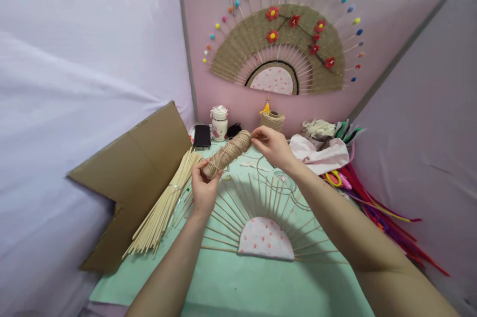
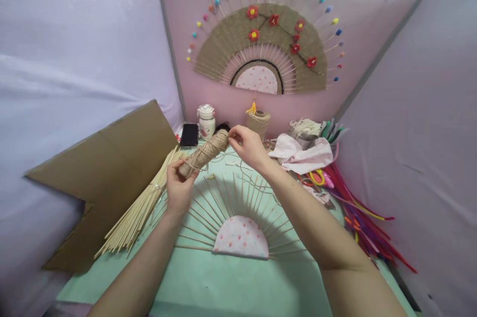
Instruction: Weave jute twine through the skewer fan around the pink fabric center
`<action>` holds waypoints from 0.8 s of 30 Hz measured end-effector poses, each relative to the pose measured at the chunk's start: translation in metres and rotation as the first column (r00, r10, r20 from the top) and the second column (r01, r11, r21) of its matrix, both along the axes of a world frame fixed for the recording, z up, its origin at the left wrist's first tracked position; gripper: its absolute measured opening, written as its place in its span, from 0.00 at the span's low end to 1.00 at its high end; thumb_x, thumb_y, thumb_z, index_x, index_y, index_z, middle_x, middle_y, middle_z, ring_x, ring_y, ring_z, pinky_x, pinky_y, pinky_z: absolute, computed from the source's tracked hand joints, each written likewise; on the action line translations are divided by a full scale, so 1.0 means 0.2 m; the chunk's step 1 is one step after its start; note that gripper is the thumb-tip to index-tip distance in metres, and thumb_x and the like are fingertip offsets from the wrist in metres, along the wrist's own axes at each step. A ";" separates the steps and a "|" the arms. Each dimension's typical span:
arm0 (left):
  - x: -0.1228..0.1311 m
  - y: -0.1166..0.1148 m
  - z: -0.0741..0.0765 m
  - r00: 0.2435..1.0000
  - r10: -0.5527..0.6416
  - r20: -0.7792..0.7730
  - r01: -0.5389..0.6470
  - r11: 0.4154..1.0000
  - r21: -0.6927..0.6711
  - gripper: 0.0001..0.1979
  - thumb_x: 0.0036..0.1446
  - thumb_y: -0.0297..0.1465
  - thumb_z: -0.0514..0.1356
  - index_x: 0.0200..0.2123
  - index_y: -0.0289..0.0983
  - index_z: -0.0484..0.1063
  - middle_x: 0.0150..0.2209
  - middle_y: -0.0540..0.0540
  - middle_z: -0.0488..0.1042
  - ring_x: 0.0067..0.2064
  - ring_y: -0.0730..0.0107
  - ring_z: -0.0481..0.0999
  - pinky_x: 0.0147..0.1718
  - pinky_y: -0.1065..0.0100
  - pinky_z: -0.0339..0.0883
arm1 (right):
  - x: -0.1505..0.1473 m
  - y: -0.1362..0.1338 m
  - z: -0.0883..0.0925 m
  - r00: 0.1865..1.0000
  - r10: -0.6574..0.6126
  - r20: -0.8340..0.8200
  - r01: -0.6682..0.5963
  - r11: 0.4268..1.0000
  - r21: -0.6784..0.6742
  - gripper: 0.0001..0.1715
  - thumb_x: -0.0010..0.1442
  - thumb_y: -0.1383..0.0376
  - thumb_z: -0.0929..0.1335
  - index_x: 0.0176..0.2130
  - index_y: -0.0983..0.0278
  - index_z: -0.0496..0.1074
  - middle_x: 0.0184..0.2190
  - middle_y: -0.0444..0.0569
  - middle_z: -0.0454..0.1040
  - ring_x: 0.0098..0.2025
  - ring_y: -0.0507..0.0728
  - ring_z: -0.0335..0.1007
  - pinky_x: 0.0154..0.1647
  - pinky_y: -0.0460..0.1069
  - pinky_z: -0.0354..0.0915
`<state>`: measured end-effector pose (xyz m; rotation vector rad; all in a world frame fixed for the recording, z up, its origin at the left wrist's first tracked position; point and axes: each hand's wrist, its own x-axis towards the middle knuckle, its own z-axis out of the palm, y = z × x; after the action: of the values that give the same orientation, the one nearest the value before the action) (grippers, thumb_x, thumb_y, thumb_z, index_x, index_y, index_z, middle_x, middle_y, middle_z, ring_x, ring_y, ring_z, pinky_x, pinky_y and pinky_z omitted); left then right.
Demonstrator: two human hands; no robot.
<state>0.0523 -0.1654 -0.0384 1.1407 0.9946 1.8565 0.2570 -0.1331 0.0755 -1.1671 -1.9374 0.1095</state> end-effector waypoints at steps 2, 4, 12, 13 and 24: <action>0.00 0.00 0.01 1.000 -0.007 -0.018 0.007 1.000 0.011 0.24 0.45 0.34 0.70 0.44 0.40 0.65 0.49 0.43 0.71 0.51 0.62 0.74 0.52 0.60 0.67 | 0.01 0.02 -0.03 0.997 -0.052 0.061 0.051 0.999 0.007 0.04 0.57 0.66 0.64 0.33 0.61 0.69 0.32 0.47 0.75 0.35 0.55 0.71 0.39 0.50 0.65; 0.00 0.00 0.01 0.999 -0.017 -0.043 0.019 0.999 0.031 0.24 0.44 0.34 0.71 0.44 0.40 0.66 0.49 0.43 0.71 0.52 0.61 0.74 0.53 0.59 0.66 | 0.02 0.03 -0.05 0.985 -0.147 0.091 0.145 0.989 0.022 0.03 0.55 0.67 0.63 0.31 0.61 0.67 0.30 0.47 0.73 0.33 0.56 0.69 0.38 0.50 0.64; -0.04 0.03 0.04 0.982 -0.103 0.160 0.120 0.988 -0.099 0.27 0.39 0.35 0.73 0.42 0.40 0.65 0.47 0.45 0.71 0.48 0.63 0.74 0.50 0.58 0.69 | 0.21 0.21 -0.12 0.740 -0.395 -0.545 0.261 0.915 -0.308 0.06 0.50 0.62 0.65 0.27 0.59 0.61 0.17 0.39 0.63 0.18 0.50 0.59 0.20 0.45 0.58; -0.04 0.03 0.04 0.974 -0.105 0.201 0.130 0.984 -0.118 0.28 0.37 0.35 0.73 0.41 0.40 0.65 0.47 0.46 0.71 0.48 0.63 0.74 0.49 0.57 0.70 | 0.26 0.24 -0.12 0.711 -0.405 -0.575 0.253 0.910 -0.328 0.08 0.50 0.61 0.65 0.26 0.59 0.59 0.16 0.37 0.61 0.17 0.49 0.57 0.18 0.44 0.57; -0.14 0.06 0.08 0.877 -0.141 0.459 0.306 0.900 -0.309 0.18 0.47 0.41 0.68 0.40 0.41 0.70 0.42 0.46 0.73 0.38 0.69 0.74 0.37 0.63 0.73 | 0.86 0.31 -0.06 0.432 -0.518 -0.738 0.478 0.826 -0.299 0.14 0.52 0.65 0.61 0.22 0.57 0.48 0.13 0.34 0.50 0.16 0.46 0.49 0.16 0.43 0.50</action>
<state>0.0250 -0.1525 -0.0228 0.5572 0.8635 1.5445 0.4288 -0.0716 0.0642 -1.3617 -0.7296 0.3040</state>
